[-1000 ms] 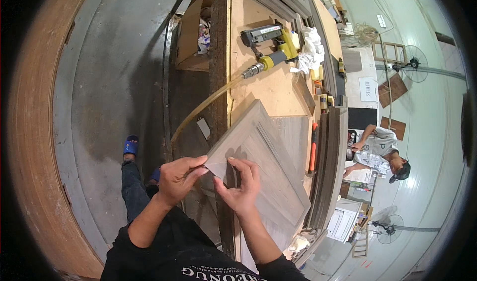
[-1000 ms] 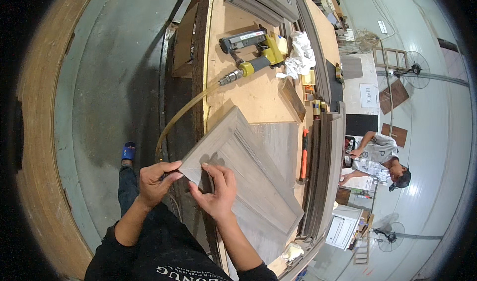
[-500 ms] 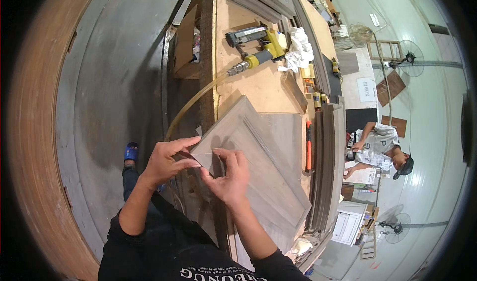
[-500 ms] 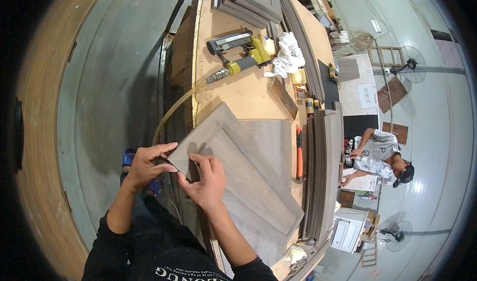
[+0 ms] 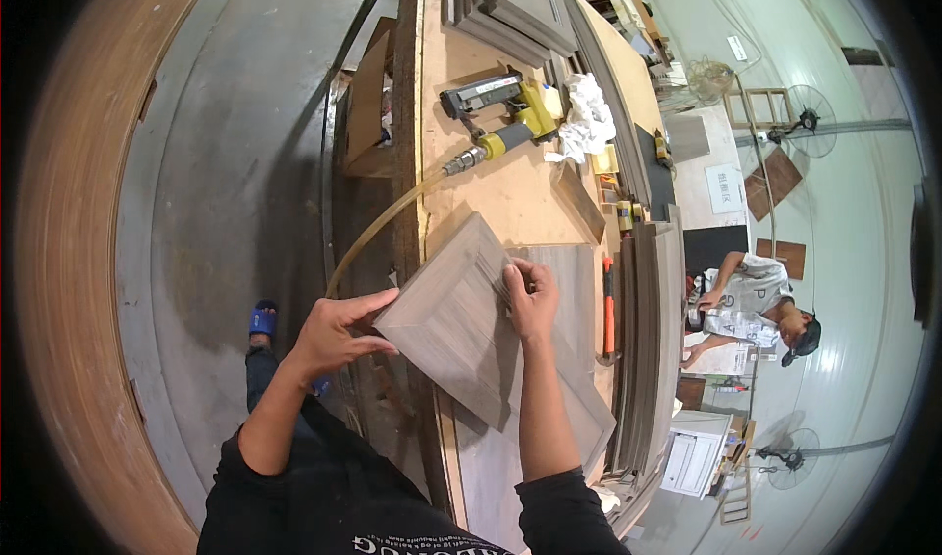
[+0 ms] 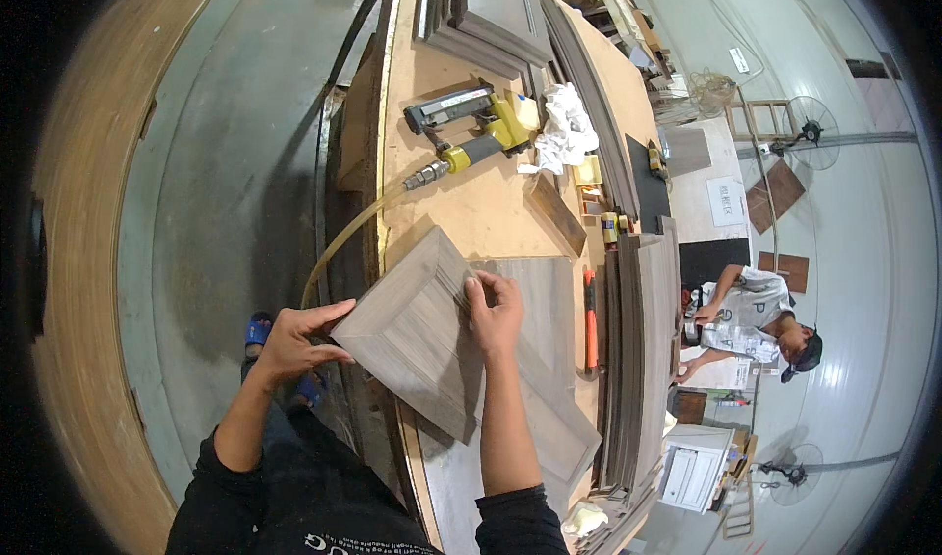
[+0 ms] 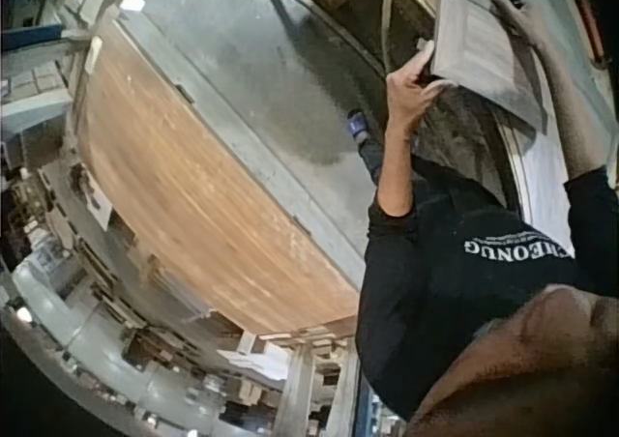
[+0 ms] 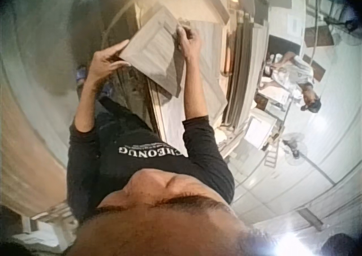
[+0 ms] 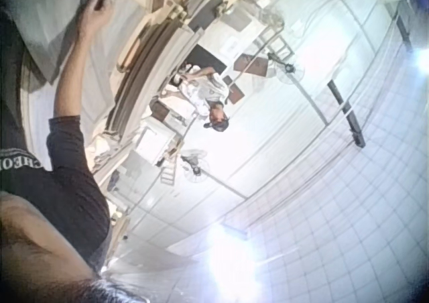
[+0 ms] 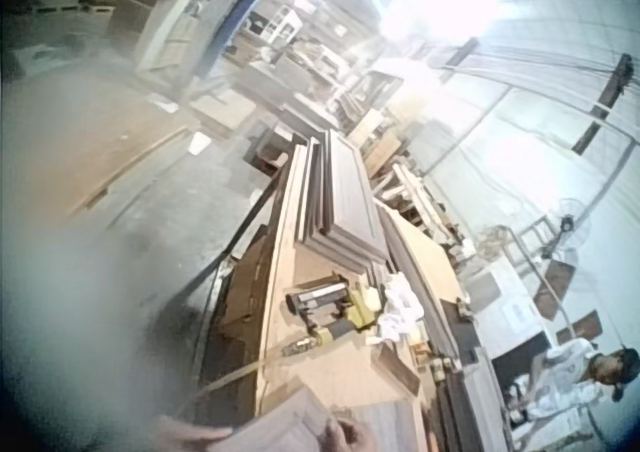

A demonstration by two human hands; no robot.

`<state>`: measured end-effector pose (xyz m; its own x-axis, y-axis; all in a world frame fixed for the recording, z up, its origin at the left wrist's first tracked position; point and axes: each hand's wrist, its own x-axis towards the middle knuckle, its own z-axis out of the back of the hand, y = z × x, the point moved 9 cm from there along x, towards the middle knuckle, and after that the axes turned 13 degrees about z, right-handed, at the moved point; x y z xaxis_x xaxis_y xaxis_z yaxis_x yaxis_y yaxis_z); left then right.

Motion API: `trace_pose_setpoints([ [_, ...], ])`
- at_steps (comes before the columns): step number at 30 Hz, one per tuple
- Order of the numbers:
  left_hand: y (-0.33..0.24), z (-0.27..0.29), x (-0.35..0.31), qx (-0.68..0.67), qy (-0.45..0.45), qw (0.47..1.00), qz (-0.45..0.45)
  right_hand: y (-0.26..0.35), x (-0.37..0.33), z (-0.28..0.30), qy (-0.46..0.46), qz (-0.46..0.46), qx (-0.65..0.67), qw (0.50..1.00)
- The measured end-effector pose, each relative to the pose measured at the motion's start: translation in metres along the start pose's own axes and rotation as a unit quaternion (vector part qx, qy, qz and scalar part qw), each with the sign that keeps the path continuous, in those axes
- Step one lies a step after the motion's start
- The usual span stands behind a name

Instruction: The person fits wooden trim pieces and panels together by hand, fastens the pieces using a pneumatic nail gun, and stacks the assembled wooden panels.

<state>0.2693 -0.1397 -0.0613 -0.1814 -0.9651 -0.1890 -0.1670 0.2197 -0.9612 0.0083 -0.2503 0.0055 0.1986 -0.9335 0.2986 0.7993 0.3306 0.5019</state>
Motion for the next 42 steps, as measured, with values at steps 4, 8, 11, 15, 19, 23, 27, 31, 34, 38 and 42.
trace_pose_setpoints([
  [4,0.007,0.000,0.003,-0.040,0.008,0.999,0.023,-0.010,-0.001,-0.006,-0.013,-0.057,0.064,0.996],
  [8,0.012,0.001,0.004,-0.083,0.008,0.996,0.023,-0.012,0.000,-0.009,-0.019,-0.064,0.096,0.993],
  [11,0.003,0.002,0.003,-0.049,0.009,0.999,0.015,-0.013,-0.003,-0.007,-0.020,-0.078,0.076,0.994],
  [15,0.006,-0.003,0.004,-0.068,0.023,0.997,0.028,-0.016,-0.002,-0.003,-0.019,-0.048,0.053,0.997],
  [19,0.003,0.002,-0.006,-0.044,-0.023,0.999,0.007,0.022,-0.007,0.005,-0.040,0.028,0.047,0.998],
  [23,0.016,-0.004,-0.016,-0.082,-0.031,0.995,0.052,0.097,-0.048,-0.002,0.051,0.071,0.104,0.991],
  [27,0.010,-0.007,-0.021,-0.089,-0.062,0.994,0.008,0.144,-0.072,-0.038,0.100,0.117,0.091,0.984],
  [31,0.011,-0.004,-0.019,-0.068,-0.066,0.995,0.021,0.146,-0.072,-0.038,0.071,0.132,0.033,0.988],
  [34,0.010,-0.003,-0.020,-0.078,-0.061,0.995,0.027,0.143,-0.075,-0.041,0.054,0.135,0.048,0.988],
  [38,0.005,-0.003,-0.020,-0.074,-0.068,0.995,0.022,0.149,-0.073,-0.039,0.068,0.138,0.034,0.988],
  [42,0.005,-0.007,-0.021,-0.068,-0.054,0.996,0.036,0.149,-0.074,-0.039,0.069,0.143,0.042,0.986],
])
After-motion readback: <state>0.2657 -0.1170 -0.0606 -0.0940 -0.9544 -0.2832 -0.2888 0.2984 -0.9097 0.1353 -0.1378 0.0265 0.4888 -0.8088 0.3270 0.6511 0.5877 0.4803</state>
